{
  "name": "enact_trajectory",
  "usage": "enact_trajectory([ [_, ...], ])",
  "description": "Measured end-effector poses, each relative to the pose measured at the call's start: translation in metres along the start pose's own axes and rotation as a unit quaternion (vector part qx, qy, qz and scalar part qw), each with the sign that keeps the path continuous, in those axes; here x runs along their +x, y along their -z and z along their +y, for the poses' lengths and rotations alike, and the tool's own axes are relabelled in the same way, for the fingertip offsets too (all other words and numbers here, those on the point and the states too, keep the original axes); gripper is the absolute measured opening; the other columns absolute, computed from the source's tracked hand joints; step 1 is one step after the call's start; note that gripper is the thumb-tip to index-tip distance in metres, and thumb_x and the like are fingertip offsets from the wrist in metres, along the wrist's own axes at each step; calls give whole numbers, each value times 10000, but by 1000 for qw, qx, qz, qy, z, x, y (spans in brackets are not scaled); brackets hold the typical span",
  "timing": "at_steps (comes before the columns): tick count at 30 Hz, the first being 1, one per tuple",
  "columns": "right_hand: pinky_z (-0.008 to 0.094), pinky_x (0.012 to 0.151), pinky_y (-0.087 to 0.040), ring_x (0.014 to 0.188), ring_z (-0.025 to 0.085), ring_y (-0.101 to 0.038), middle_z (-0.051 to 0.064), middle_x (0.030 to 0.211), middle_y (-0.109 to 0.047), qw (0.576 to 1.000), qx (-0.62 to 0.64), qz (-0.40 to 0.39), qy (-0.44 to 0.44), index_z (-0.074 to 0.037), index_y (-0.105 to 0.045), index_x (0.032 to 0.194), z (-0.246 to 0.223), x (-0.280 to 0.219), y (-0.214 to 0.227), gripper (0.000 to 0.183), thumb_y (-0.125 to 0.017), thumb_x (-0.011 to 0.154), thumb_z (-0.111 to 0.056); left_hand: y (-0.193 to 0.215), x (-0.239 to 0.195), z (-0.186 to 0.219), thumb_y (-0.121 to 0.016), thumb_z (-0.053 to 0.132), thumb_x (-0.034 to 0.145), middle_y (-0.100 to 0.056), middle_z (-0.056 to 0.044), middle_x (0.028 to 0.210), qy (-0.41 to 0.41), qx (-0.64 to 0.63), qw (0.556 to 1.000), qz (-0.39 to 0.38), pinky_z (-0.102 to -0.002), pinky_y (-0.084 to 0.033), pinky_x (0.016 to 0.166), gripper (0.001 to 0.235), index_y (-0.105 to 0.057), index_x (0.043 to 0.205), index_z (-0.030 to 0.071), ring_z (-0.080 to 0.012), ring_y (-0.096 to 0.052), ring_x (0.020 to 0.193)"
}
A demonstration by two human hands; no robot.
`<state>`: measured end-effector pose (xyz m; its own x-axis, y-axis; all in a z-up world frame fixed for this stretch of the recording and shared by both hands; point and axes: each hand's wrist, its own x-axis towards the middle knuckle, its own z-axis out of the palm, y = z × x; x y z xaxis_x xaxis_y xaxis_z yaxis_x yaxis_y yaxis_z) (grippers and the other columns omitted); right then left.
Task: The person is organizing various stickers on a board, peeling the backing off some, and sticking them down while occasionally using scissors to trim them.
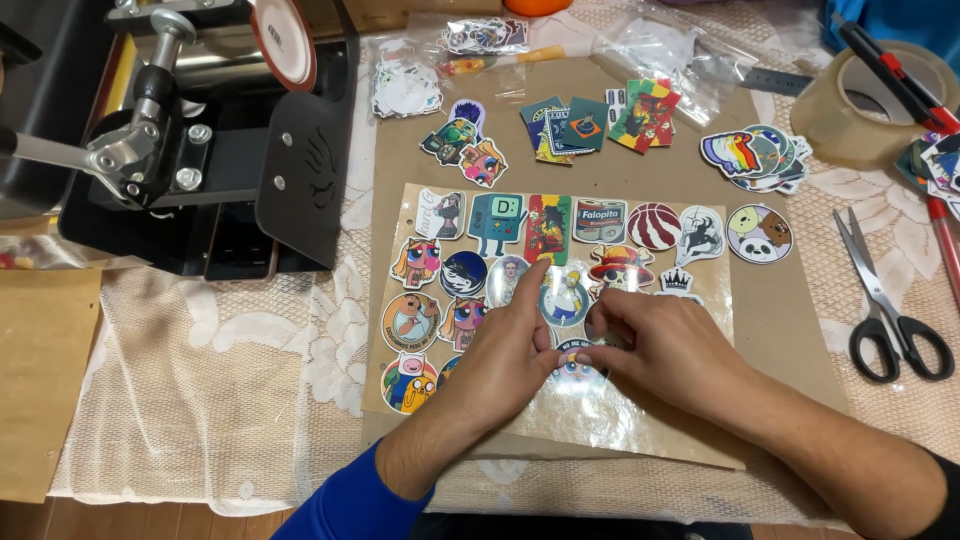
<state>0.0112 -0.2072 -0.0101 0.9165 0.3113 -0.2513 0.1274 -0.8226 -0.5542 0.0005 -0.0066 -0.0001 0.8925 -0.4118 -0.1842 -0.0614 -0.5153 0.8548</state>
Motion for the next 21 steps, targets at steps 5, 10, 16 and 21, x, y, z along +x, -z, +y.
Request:
enact_trajectory([
  [5, 396, 643, -524, 640, 306, -677, 63, 613, -656, 999, -31, -23, 27, -149, -693, 890, -5, -2, 0, 258, -832, 757, -322, 1, 1, 1, -660, -94, 807, -652, -183, 793, -3, 0, 1000, 2, -394, -554, 636, 879, -176, 1541, -104, -316, -677, 711],
  [10, 389, 666, -531, 668, 281, -694, 29, 613, -657, 997, -75, 3, 22, -210, -671, 864, 9, 3, -11, 301, -830, 746, -437, 2, -3, 3, -639, -101, 819, -648, -188, 786, -6, -2, 1000, 5, -396, -551, 634, 852, -185, 1539, -114, -310, -666, 709],
  [16, 412, 729, -554, 779, 299, -722, 40, 681, -697, 994, -96, 39, 35, -269, -657, 929, 18, 5, -21, 314, -769, 763, -512, 9, -13, -8, -702, 16, 828, -654, -128, 788, -40, 0, 999, 35, -374, -537, 622, 692, -430, 1462, -35, -262, -677, 693],
  [21, 309, 633, -497, 732, 118, -719, -137, 700, -746, 991, -127, 21, -30, -339, -657, 861, 26, 10, -20, 305, -753, 761, -611, 84, -69, -39, -676, 42, 869, -706, 14, 842, 0, -199, 884, 424, -242, -518, 756, 97, -701, 894, 132, -91, -636, 790],
])
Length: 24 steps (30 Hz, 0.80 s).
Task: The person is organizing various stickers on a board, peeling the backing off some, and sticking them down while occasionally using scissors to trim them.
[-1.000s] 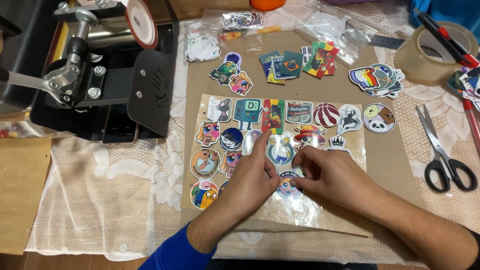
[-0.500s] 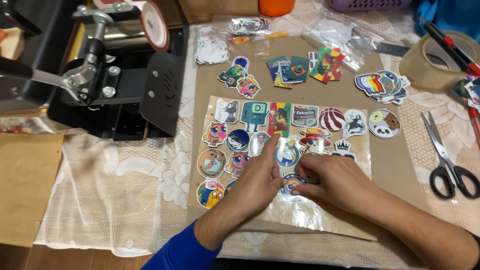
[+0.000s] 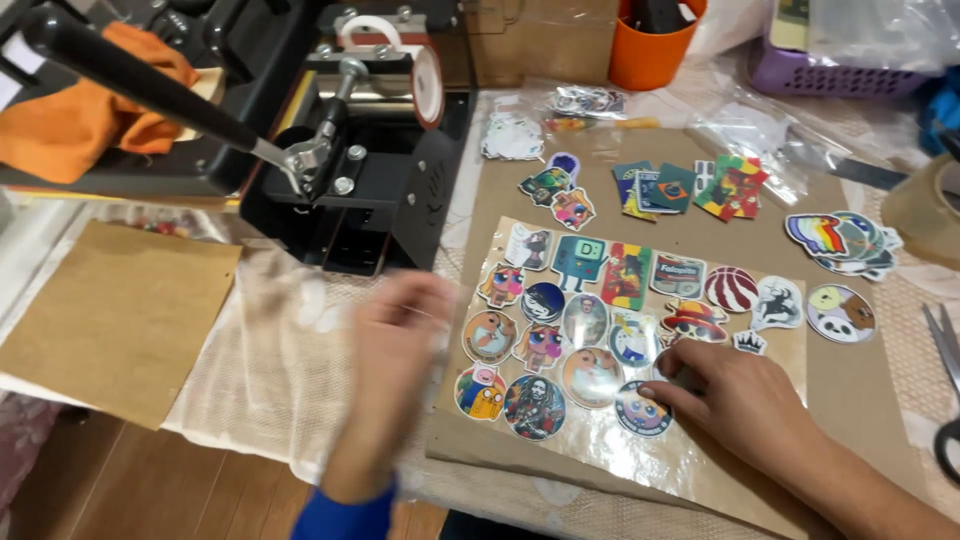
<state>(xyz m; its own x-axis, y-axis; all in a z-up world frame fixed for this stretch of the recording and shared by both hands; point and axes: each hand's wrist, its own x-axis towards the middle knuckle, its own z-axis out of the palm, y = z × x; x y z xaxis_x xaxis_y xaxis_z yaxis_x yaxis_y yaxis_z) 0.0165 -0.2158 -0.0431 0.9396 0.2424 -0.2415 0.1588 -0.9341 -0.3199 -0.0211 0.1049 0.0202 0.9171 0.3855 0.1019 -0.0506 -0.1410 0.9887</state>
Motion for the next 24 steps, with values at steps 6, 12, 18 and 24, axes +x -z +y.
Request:
enact_trajectory([
  [6, 310, 654, -523, 719, 138, -742, -140, 761, -789, 1000, -3, -27, 9, -331, -642, 872, -1, 1, 1, 302, -706, 798, -616, 150, 99, -68, -515, 79, 1005, -670, -2, 1169, -99, 150, 940, 292, -255, -496, 943, 231, -666, 1169, 144, -99, -595, 1039],
  [12, 313, 648, -507, 690, 138, -731, -126, 734, -764, 999, -11, -40, 13, -318, -623, 880, -4, 0, 4, 296, -675, 829, -605, 149, 110, -48, -476, 160, 1032, -574, 10, 1296, 134, 101, 953, 254, -255, -489, 905, 324, -572, 1339, 196, -133, -578, 1138],
  [18, 337, 676, -512, 737, 171, -731, -114, 750, -768, 999, -10, -33, 10, -325, -624, 886, -1, 1, 1, 294, -669, 822, -609, 193, 133, -98, -616, 169, 1022, -643, 32, 1099, 47, 152, 960, 232, -242, -493, 866, 68, -660, 1057, 207, -100, -594, 1005],
  [24, 333, 679, -500, 718, 190, -705, -81, 730, -747, 999, 2, -38, 8, -305, -617, 860, -5, -1, 6, 314, -665, 829, -614, 195, 125, -106, -683, 152, 997, -703, 22, 1018, -13, 193, 946, 260, -237, -507, 857, 22, -698, 981, 153, -101, -641, 959],
])
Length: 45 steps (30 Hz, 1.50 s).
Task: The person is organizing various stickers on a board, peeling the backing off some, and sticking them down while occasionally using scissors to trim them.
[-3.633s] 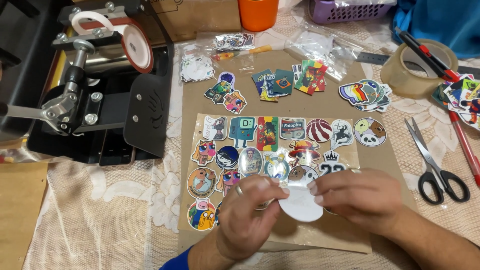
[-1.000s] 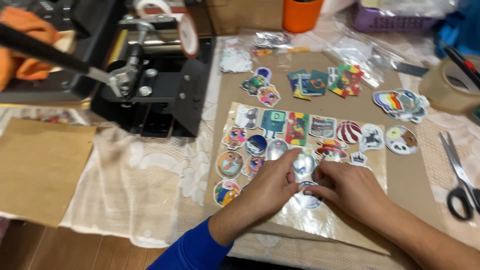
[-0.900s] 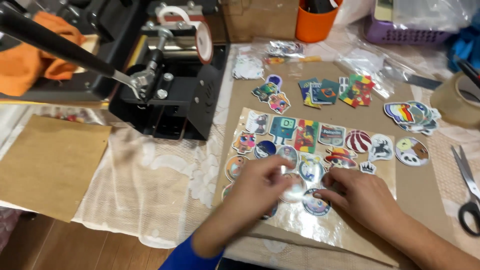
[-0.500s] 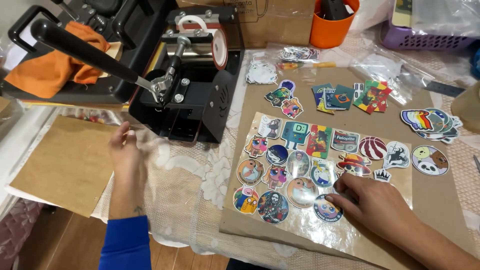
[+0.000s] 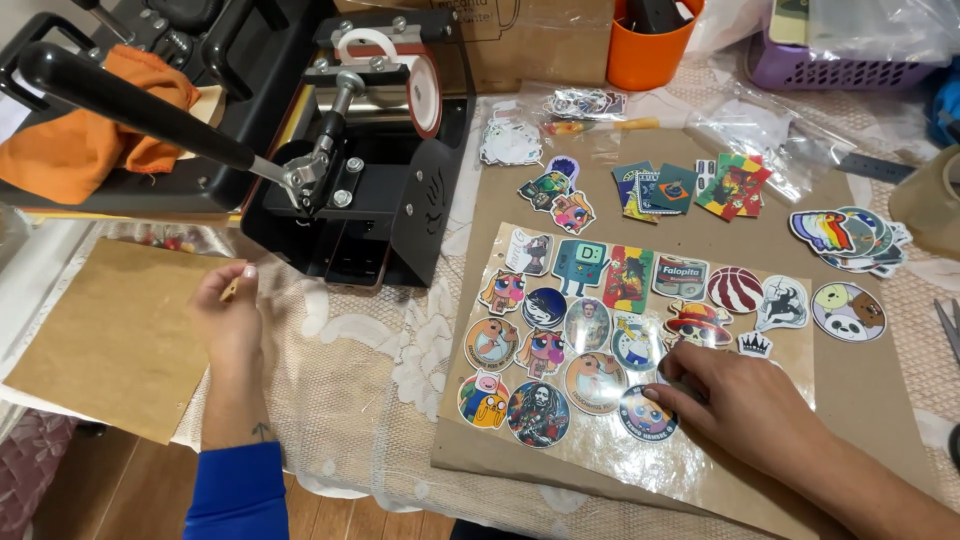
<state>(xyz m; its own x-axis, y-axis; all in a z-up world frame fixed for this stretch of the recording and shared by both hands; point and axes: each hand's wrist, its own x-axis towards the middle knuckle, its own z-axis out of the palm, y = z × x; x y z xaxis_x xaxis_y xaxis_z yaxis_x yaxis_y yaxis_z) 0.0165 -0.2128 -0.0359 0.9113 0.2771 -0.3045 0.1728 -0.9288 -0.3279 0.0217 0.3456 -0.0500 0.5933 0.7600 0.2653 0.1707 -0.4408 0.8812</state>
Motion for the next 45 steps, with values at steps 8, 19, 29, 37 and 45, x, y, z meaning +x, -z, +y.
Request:
enact_trajectory([
  [8, 315, 631, -502, 675, 140, -695, -119, 702, -742, 996, 48, 67, 18, -340, -708, 894, 9, -2, -2, 221, -694, 817, -547, 10, -106, 90, -653, -50, 1011, -669, -170, 1063, -364, 69, 929, 14, -446, -476, 1045, 35, -666, 1017, -19, -317, -617, 1082],
  [19, 243, 472, -492, 612, 136, -574, 56, 889, -738, 842, 397, 321, 172, -128, -809, 968, 11, -14, 31, 171, -802, 797, -122, -134, -240, 209, -788, 55, 791, -747, -114, 808, 20, -244, 783, -572, -283, -652, 633, 171, -770, 946, -14, -146, -708, 782],
  [29, 355, 690, -499, 790, 208, -589, 150, 925, -746, 796, 533, 248, 143, -38, -805, 1013, 27, -7, 25, 303, -681, 865, -271, -166, -242, 229, -777, 136, 854, -748, -104, 860, -91, -236, 743, -620, -390, -529, 940, 126, -779, 960, 67, -199, -661, 950],
  [37, 248, 503, -442, 604, 117, -545, 82, 802, -746, 813, 483, 298, 133, -59, -806, 890, 24, -6, 27, 83, -790, 809, -69, -172, -243, 221, -767, 129, 862, -735, -77, 855, -105, -230, 752, -609, -382, -504, 939, 118, -776, 969, 81, -183, -625, 957],
  [45, 279, 509, -509, 620, 181, -610, 76, 818, -752, 850, 342, 367, 160, -69, -779, 860, 23, -8, 25, 76, -799, 789, -49, -177, -245, 213, -697, 100, 917, -783, -96, 918, -101, -232, 768, -588, -383, -496, 965, 202, -777, 1101, 84, -205, -696, 990],
])
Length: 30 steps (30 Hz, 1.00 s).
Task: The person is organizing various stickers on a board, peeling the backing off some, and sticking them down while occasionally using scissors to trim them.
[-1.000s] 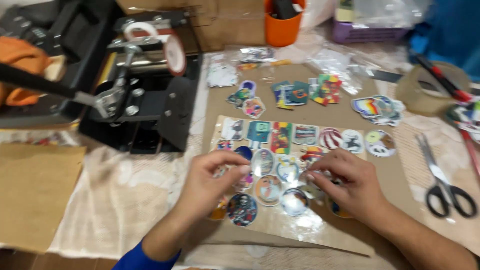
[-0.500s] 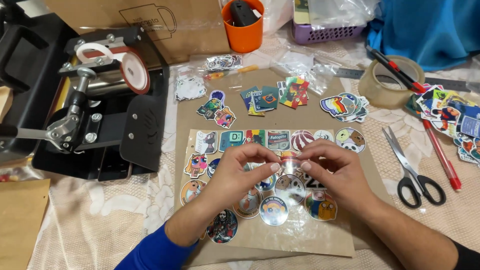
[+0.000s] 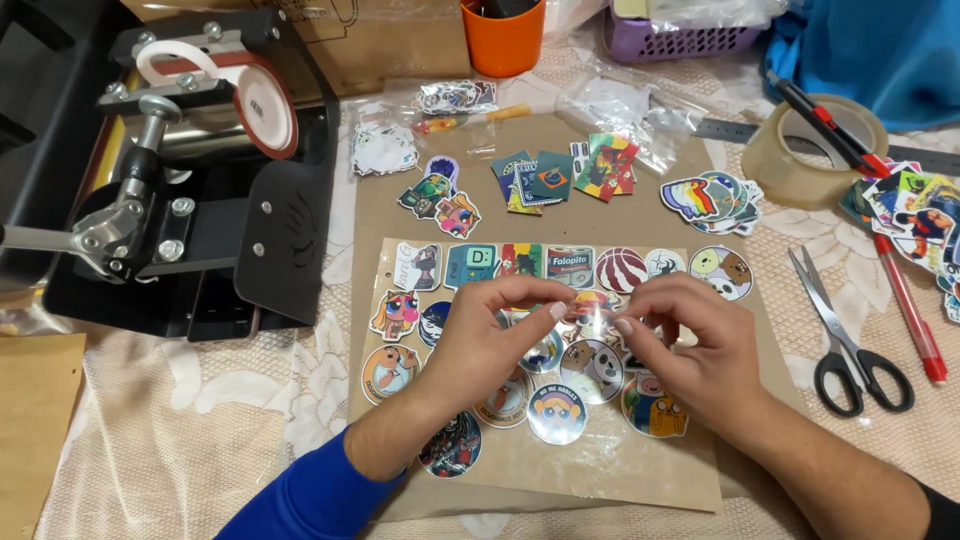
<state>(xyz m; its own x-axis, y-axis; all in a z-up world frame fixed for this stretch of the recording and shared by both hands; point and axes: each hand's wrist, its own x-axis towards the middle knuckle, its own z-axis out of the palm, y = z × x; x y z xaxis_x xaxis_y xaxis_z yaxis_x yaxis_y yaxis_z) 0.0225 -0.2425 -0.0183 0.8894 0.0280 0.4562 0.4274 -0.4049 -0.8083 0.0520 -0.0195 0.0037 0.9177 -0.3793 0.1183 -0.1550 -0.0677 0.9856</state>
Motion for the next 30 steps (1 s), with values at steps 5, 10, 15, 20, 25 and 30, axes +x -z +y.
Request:
enact_trajectory([
  [5, 283, 518, -490, 608, 162, -568, 98, 754, -712, 998, 43, 38, -38, -32, -742, 840, -2, -4, 4, 35, -765, 825, -11, 4, 1, 3, -621, 76, 938, -745, -223, 859, -3, -73, 997, 39, -528, -463, 1029, 664, -310, 1500, -92, -355, -719, 944],
  [10, 258, 756, -571, 783, 149, -680, 91, 854, -733, 960, 199, 46, -190, -16, -717, 946, 4, -10, 12, 97, -737, 854, -40, 11, 5, 6, -745, 104, 861, -773, -47, 975, -10, 24, 995, 101, -280, -630, 856, 229, -710, 1088, 106, -136, -742, 915],
  [15, 221, 594, -420, 655, 119, -569, 87, 761, -705, 907, 301, 27, -294, 14, -737, 886, 10, -13, 12, 77, -761, 815, -5, 19, 4, 8, -632, 13, 974, -662, -130, 943, -542, 359, 756, 82, -439, -584, 776, 90, -702, 1028, -4, -288, -608, 911],
  [20, 302, 671, -550, 694, 200, -676, 133, 793, -742, 887, 327, 8, -327, 22, -731, 886, 9, -15, 9, 85, -761, 809, 1, 13, -1, 16, -641, 167, 1003, -665, 4, 948, -599, 443, 658, 113, -374, -577, 872, 96, -724, 1051, 158, -194, -627, 930],
  [25, 351, 679, -579, 704, 246, -704, 166, 807, -755, 868, 350, -10, -352, 38, -736, 884, 4, -14, 8, 76, -750, 812, 18, 13, -2, 17, -802, 215, 940, -679, 13, 940, -603, 459, 641, 118, -364, -561, 892, 117, -733, 984, 131, -181, -636, 940],
  [30, 345, 663, -566, 678, 240, -688, 173, 774, -733, 868, 369, -15, -331, 31, -705, 882, 8, -16, 6, 69, -734, 837, -12, 14, -2, 18, -711, 129, 970, -687, -5, 943, -587, 471, 651, 97, -371, -562, 898, 35, -743, 962, 118, -185, -647, 944],
])
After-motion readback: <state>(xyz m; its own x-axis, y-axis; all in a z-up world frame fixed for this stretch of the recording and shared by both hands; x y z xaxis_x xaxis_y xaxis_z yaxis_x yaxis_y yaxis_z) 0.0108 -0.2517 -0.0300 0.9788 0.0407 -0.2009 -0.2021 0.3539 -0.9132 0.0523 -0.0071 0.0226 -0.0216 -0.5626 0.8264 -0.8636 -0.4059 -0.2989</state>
